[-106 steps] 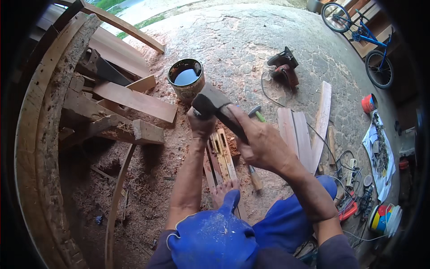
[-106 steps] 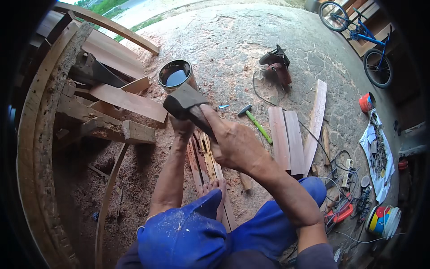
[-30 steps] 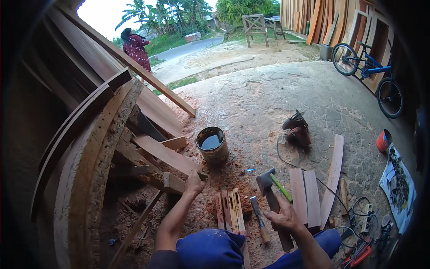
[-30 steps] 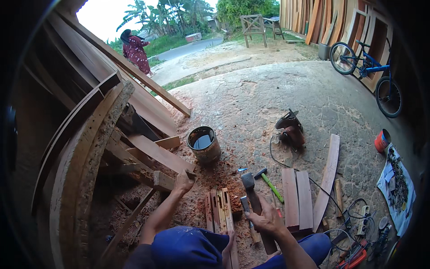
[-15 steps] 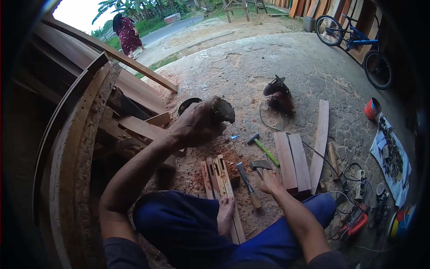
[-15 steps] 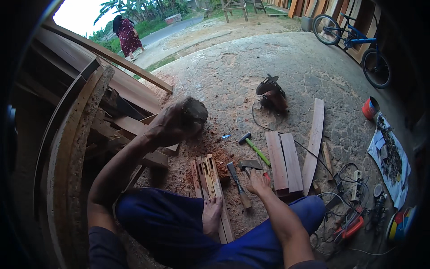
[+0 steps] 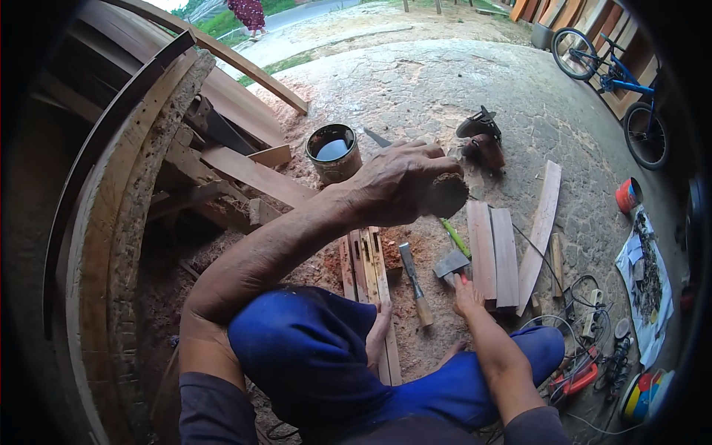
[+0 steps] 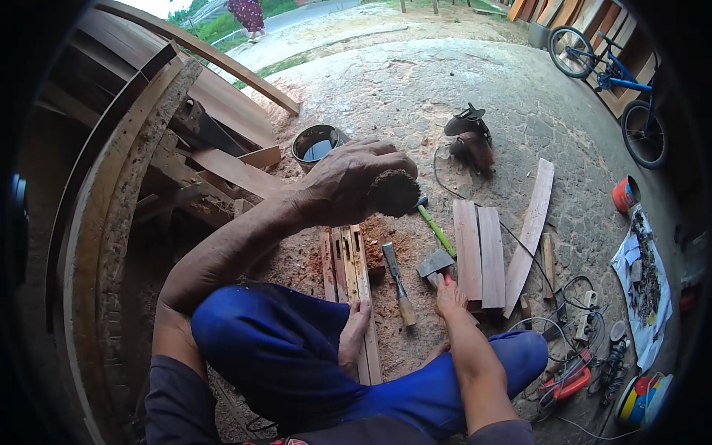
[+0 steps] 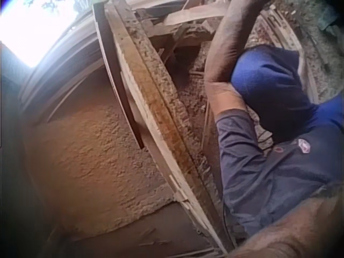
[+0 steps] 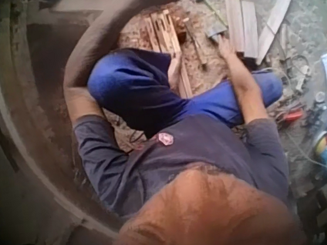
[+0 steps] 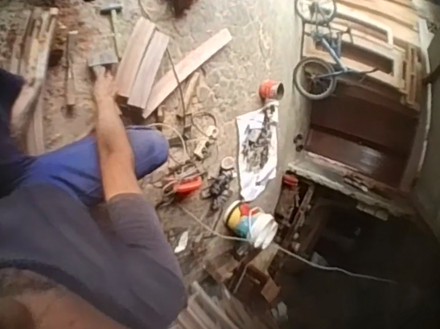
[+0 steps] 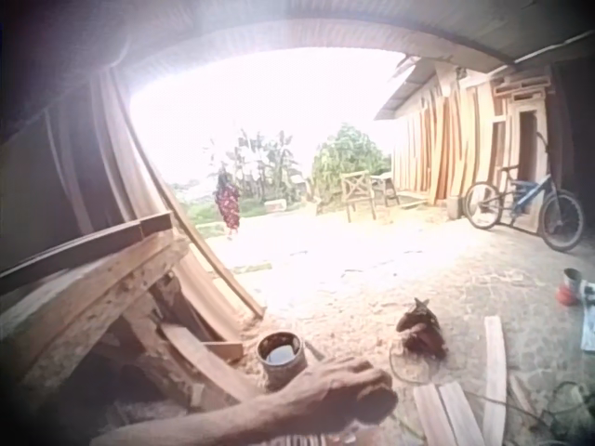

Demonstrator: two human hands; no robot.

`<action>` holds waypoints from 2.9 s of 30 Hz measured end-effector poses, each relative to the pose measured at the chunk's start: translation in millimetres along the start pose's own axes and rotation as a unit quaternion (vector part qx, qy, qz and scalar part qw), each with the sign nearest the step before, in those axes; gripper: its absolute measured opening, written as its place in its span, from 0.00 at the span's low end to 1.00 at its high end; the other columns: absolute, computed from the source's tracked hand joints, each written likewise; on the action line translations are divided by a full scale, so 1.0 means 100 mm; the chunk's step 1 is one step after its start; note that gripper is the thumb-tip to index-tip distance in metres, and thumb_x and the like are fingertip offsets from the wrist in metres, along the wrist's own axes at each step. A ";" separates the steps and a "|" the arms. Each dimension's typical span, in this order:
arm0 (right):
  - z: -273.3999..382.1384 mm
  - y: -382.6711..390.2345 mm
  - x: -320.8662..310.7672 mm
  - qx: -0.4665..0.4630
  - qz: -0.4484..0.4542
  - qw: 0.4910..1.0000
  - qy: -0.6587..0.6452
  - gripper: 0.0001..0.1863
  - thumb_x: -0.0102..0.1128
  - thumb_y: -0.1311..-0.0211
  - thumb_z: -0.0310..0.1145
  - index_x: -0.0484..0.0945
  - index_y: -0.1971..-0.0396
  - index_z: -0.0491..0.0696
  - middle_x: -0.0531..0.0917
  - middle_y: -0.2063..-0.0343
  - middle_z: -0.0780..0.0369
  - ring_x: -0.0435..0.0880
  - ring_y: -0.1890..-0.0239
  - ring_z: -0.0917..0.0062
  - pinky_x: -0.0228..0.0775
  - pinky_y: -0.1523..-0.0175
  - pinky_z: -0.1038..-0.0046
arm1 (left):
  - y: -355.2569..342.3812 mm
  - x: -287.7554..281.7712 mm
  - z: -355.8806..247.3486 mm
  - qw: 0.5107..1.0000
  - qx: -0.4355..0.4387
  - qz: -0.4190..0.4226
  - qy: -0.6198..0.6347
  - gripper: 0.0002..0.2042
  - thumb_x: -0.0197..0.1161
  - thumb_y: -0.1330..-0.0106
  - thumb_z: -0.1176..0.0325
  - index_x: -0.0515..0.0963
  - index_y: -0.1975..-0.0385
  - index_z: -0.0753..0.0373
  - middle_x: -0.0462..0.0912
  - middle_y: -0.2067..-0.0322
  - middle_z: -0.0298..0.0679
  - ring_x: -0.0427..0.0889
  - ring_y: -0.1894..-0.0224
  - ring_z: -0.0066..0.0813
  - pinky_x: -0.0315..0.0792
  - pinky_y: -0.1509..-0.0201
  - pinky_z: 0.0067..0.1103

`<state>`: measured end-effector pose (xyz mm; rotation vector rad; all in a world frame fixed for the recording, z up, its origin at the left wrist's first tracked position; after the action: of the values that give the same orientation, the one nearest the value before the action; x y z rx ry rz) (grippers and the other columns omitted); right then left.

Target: The person carves rectangular slots into wood blocks by striking a small axe-like tool with a mallet while using their bare foot to hold the wood steady on the ground.

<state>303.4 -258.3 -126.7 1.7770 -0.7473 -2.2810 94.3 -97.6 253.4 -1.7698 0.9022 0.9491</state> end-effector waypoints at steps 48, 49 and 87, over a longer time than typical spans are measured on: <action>0.99 -0.47 0.30 -0.055 -0.173 0.983 -0.038 0.19 0.58 0.39 0.35 0.71 0.49 0.50 0.77 0.57 0.53 0.79 0.50 0.52 0.72 0.51 0.51 | 3.25 2.13 1.07 0.750 -0.530 -0.383 0.098 0.13 0.59 0.33 0.75 0.78 0.50 0.66 0.79 0.51 0.46 0.80 0.51 0.37 0.76 0.46 0.27; 1.05 -0.38 0.34 -0.078 -0.180 0.980 0.019 0.20 0.58 0.41 0.34 0.71 0.48 0.52 0.79 0.59 0.55 0.79 0.49 0.56 0.71 0.51 0.53 | 3.19 2.11 1.03 0.751 -0.531 -0.379 0.107 0.13 0.59 0.33 0.75 0.77 0.49 0.66 0.78 0.50 0.46 0.80 0.50 0.37 0.76 0.46 0.28; 4.08 -2.74 -2.00 -0.003 0.251 0.614 -0.748 0.19 0.59 0.40 0.29 0.66 0.53 0.36 0.79 0.62 0.49 0.86 0.64 0.62 0.88 0.62 0.67 | 2.56 3.06 -0.13 0.924 -0.262 -0.095 0.260 0.20 0.64 0.33 0.63 0.75 0.42 0.59 0.78 0.46 0.47 0.80 0.48 0.45 0.76 0.45 0.34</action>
<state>25.1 178.7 -13.5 -0.8160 -1.0873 -2.7114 7.8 -246.4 -107.5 -2.5987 0.8138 0.6274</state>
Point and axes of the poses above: each hand's wrist, its own y-axis away from the middle knuckle, its own x-axis out of the palm, z = x × y, the point moved 3 cm from there along -y, towards the middle knuckle
